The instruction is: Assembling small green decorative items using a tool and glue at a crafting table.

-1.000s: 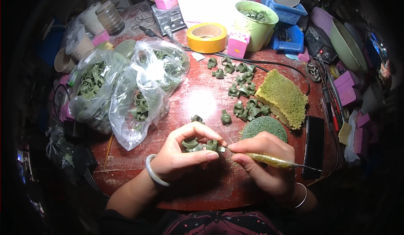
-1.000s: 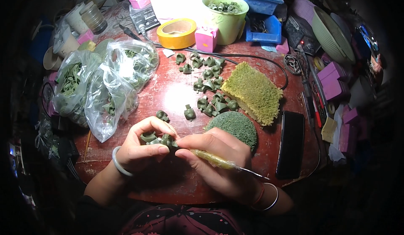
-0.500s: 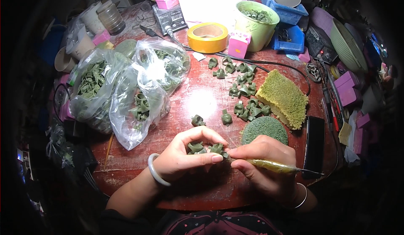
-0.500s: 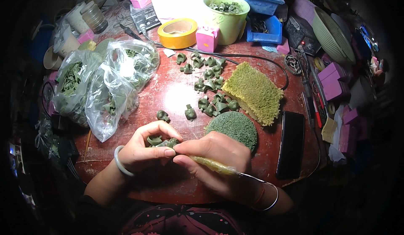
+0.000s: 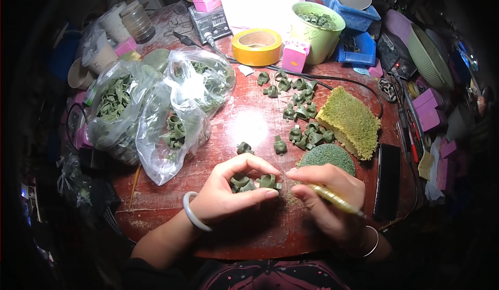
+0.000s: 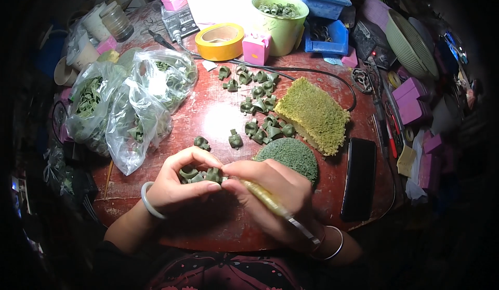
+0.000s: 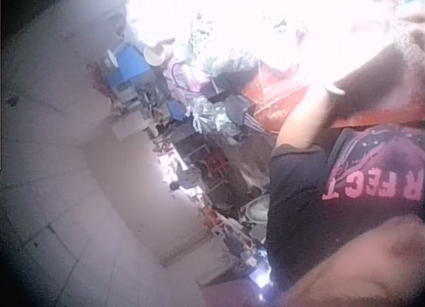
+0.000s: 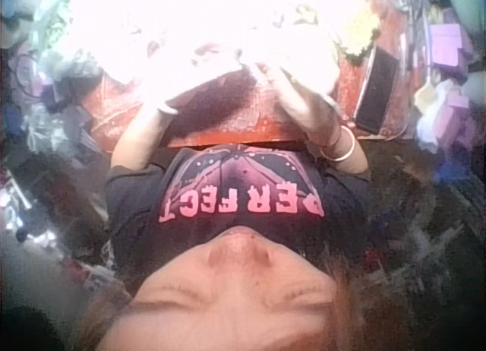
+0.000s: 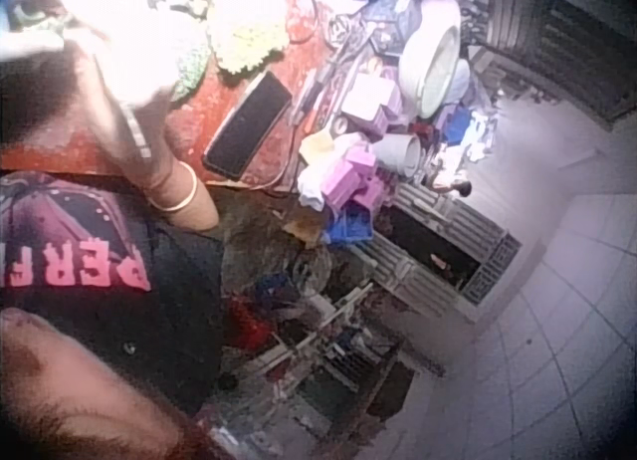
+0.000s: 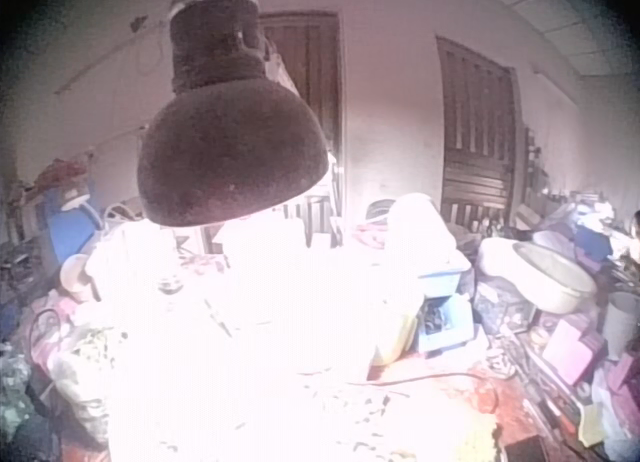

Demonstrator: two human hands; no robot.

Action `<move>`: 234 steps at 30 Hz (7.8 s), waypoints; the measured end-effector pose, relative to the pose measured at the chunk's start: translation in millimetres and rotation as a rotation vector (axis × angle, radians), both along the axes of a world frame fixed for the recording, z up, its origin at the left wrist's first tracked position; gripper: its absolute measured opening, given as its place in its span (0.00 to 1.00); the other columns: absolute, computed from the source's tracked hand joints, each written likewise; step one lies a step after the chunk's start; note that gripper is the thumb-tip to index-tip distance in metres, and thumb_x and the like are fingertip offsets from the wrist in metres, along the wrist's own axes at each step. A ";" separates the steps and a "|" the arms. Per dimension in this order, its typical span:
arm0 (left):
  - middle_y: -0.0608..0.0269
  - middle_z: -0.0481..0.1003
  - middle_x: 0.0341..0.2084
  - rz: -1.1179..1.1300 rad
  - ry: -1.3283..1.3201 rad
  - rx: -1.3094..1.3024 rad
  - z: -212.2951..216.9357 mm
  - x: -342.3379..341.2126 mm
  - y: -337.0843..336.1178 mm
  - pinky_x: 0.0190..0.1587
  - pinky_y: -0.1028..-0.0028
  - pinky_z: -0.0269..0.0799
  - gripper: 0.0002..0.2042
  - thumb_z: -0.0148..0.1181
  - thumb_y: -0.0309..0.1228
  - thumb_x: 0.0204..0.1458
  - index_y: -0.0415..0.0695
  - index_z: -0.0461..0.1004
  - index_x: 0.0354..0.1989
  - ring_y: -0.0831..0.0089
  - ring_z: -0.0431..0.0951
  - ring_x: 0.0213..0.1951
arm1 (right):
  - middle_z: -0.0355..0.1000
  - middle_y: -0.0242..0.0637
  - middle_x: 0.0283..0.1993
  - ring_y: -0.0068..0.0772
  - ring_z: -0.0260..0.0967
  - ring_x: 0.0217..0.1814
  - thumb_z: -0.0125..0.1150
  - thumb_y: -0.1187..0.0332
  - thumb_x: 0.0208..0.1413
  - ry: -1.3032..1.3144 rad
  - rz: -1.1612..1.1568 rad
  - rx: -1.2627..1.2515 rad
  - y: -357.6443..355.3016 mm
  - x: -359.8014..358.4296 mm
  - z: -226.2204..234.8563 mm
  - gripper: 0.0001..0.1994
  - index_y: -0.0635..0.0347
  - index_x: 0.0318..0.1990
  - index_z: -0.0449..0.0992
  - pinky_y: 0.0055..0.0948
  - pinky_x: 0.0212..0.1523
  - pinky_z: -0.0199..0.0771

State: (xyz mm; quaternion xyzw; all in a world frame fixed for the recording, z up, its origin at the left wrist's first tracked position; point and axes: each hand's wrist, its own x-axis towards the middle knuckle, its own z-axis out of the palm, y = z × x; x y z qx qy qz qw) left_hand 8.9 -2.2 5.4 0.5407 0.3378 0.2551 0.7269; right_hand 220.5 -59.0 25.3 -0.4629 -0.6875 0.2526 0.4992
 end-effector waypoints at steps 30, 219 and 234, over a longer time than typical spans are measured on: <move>0.68 0.75 0.38 0.018 -0.170 -0.017 -6.3 3.9 -7.6 0.33 0.84 0.67 0.21 0.67 0.21 0.51 0.38 0.72 0.54 0.87 0.71 0.32 | 0.67 0.37 0.29 0.37 0.69 0.29 0.70 0.80 0.40 -0.265 -0.040 0.092 -1.3 -2.4 -8.4 0.16 0.59 0.40 0.79 0.31 0.29 0.70; 0.63 0.77 0.40 0.127 -0.019 0.411 -9.8 2.9 -3.6 0.45 0.79 0.70 0.13 0.67 0.20 0.48 0.37 0.76 0.43 0.81 0.75 0.40 | 0.75 0.34 0.35 0.15 0.70 0.29 0.58 0.72 0.63 0.684 0.060 -0.466 4.5 11.3 -6.1 0.06 0.67 0.40 0.76 0.15 0.33 0.70; 0.66 0.75 0.39 0.068 -0.198 -0.206 -3.6 -1.7 -0.4 0.40 0.81 0.70 0.14 0.65 0.20 0.52 0.39 0.73 0.47 0.84 0.73 0.36 | 0.76 0.35 0.35 0.26 0.72 0.36 0.66 0.77 0.53 0.174 0.079 -0.184 8.5 8.2 -0.5 0.06 0.63 0.39 0.79 0.24 0.39 0.69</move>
